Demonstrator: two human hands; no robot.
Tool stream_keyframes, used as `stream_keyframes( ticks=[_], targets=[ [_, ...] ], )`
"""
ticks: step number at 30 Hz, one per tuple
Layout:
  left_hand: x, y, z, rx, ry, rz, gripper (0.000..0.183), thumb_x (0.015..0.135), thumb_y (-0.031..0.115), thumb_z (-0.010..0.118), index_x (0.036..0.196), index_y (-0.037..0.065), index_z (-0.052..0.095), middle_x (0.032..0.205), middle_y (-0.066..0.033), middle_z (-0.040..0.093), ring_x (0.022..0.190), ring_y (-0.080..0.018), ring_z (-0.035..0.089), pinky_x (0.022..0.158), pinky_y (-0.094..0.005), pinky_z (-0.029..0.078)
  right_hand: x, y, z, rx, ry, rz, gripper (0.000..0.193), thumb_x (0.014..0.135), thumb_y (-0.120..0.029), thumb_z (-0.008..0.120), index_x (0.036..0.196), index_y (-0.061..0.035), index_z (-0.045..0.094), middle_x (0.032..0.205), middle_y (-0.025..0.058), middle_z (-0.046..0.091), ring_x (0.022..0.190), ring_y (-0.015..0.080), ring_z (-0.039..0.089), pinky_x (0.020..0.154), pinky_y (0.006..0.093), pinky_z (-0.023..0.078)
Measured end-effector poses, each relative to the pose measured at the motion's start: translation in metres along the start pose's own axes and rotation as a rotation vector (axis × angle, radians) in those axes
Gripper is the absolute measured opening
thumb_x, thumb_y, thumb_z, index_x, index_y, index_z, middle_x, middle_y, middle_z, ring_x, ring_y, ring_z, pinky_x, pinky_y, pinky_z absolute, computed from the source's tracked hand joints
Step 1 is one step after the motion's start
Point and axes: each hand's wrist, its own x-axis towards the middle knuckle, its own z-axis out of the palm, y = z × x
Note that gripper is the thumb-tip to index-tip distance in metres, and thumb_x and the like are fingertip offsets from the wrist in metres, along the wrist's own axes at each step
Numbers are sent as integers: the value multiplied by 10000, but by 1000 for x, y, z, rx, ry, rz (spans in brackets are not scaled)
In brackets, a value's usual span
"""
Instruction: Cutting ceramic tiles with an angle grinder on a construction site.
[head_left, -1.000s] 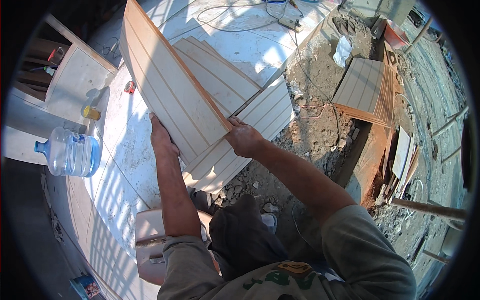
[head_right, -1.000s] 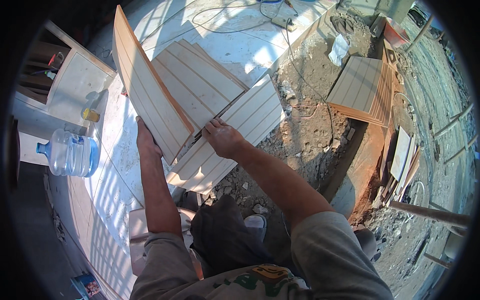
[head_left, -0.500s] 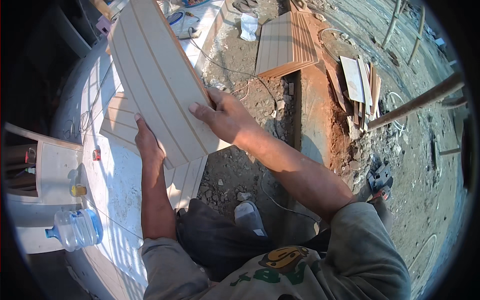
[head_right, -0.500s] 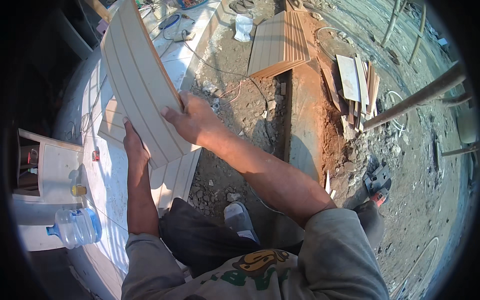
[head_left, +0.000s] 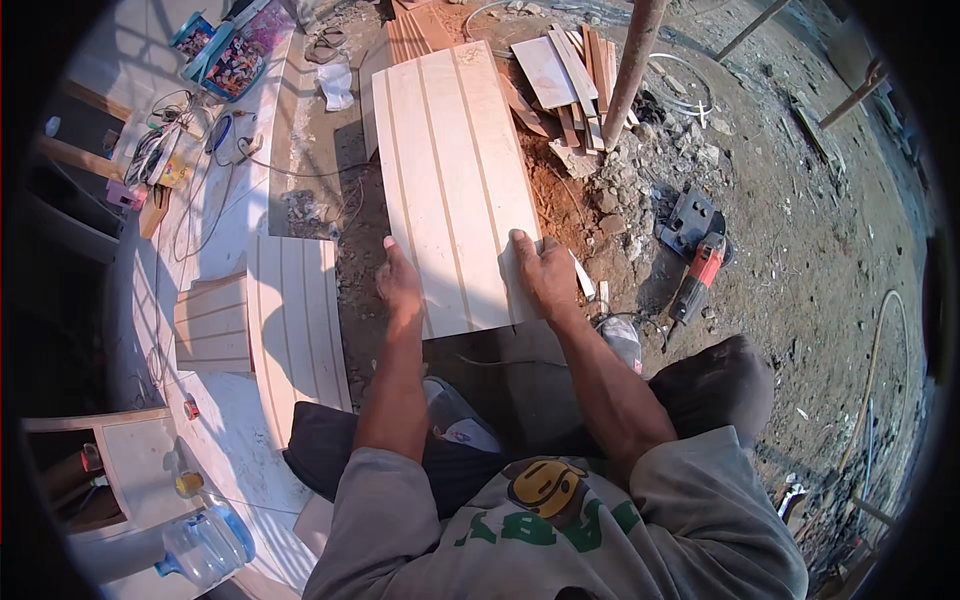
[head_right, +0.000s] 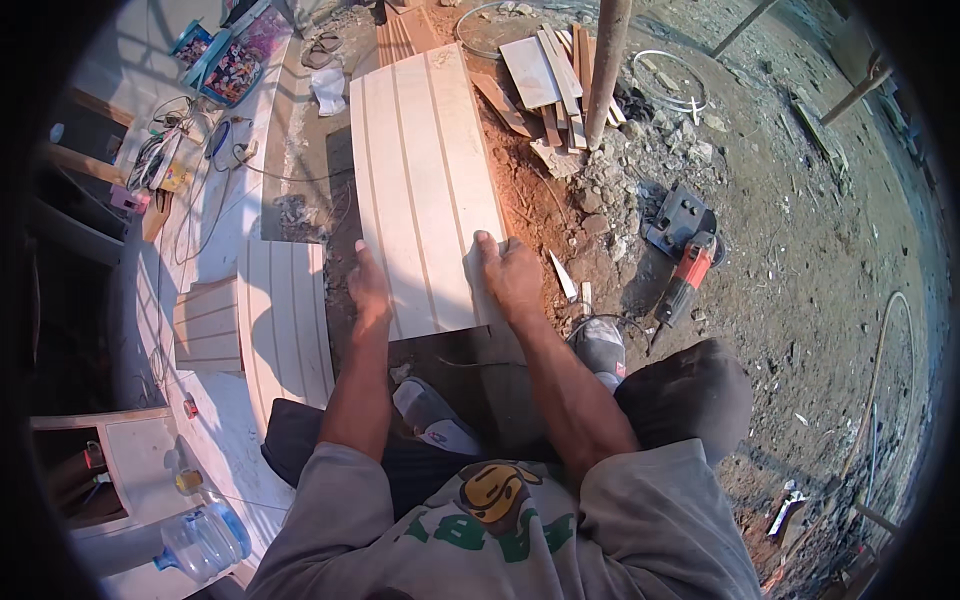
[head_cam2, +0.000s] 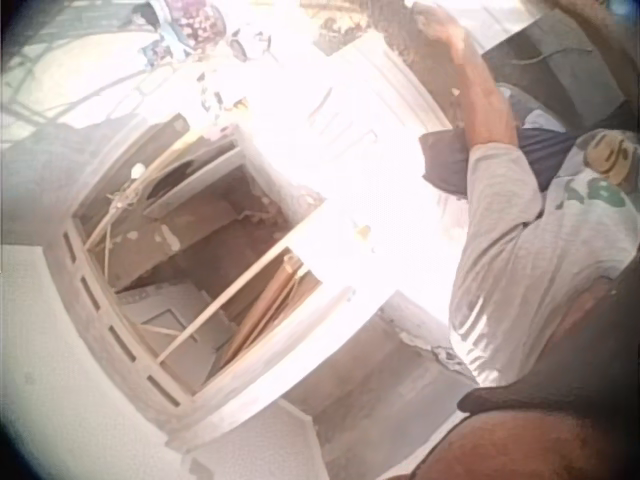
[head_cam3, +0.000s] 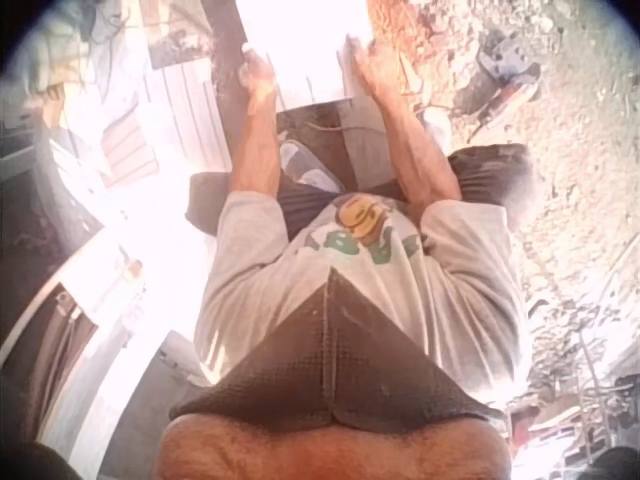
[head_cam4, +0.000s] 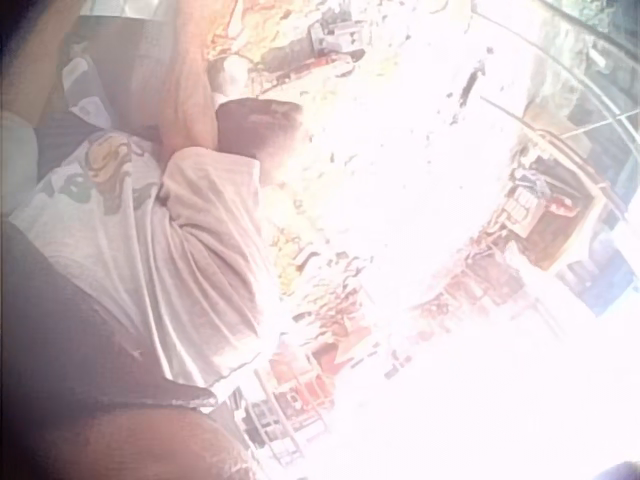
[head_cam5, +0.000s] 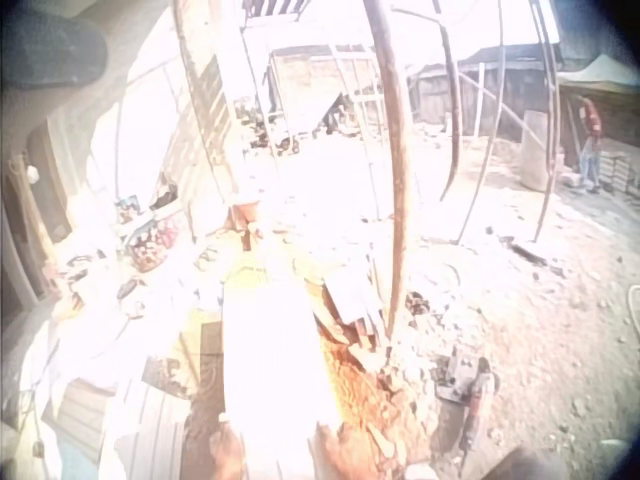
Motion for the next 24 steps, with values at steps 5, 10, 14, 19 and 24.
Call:
stream_keyframes(
  ticks=[5, 10, 14, 19, 24],
  targets=[
    [-7, -52, 60, -217, -80, -105, 747, 954, 604, 404, 1084, -81, 672, 1027, -201, 694, 954, -302, 664, 844, -380, 498, 21, 55, -2, -90, 60, 16, 692, 889, -623, 514, 928, 58, 634, 883, 284, 662, 909, 424, 643, 817, 486, 488],
    [-26, -49, 88, -215, -74, -179, 747, 962, 601, 376, 1046, -73, 685, 984, -197, 704, 935, -318, 673, 832, -395, 503, 48, 86, 0, -207, -21, 124, 721, 853, -699, 489, 968, -7, 654, 930, 243, 677, 945, 406, 644, 823, 481, 495],
    [-12, -75, 103, -189, -6, -172, 761, 965, 610, 342, 994, -58, 706, 931, -202, 714, 914, -347, 678, 825, -411, 506, 62, 88, 14, -278, -9, 175, 689, 848, -701, 491, 943, -40, 658, 903, 220, 684, 926, 394, 651, 806, 482, 498],
    [-4, -86, 108, -75, -12, -181, 745, 962, 598, 377, 1013, -72, 698, 955, -195, 712, 919, -320, 676, 816, -394, 503, 69, 93, 23, -276, -61, 169, 696, 850, -710, 481, 1001, -53, 653, 910, 221, 682, 914, 400, 655, 811, 492, 494],
    [7, -99, 118, -23, -54, -129, 676, 948, 556, 479, 1025, -84, 681, 948, -164, 702, 899, -281, 668, 790, -366, 505, 79, 91, 26, -332, -52, 203, 663, 858, -670, 511, 1040, -48, 648, 950, 226, 681, 954, 404, 649, 826, 488, 497]
  ],
)
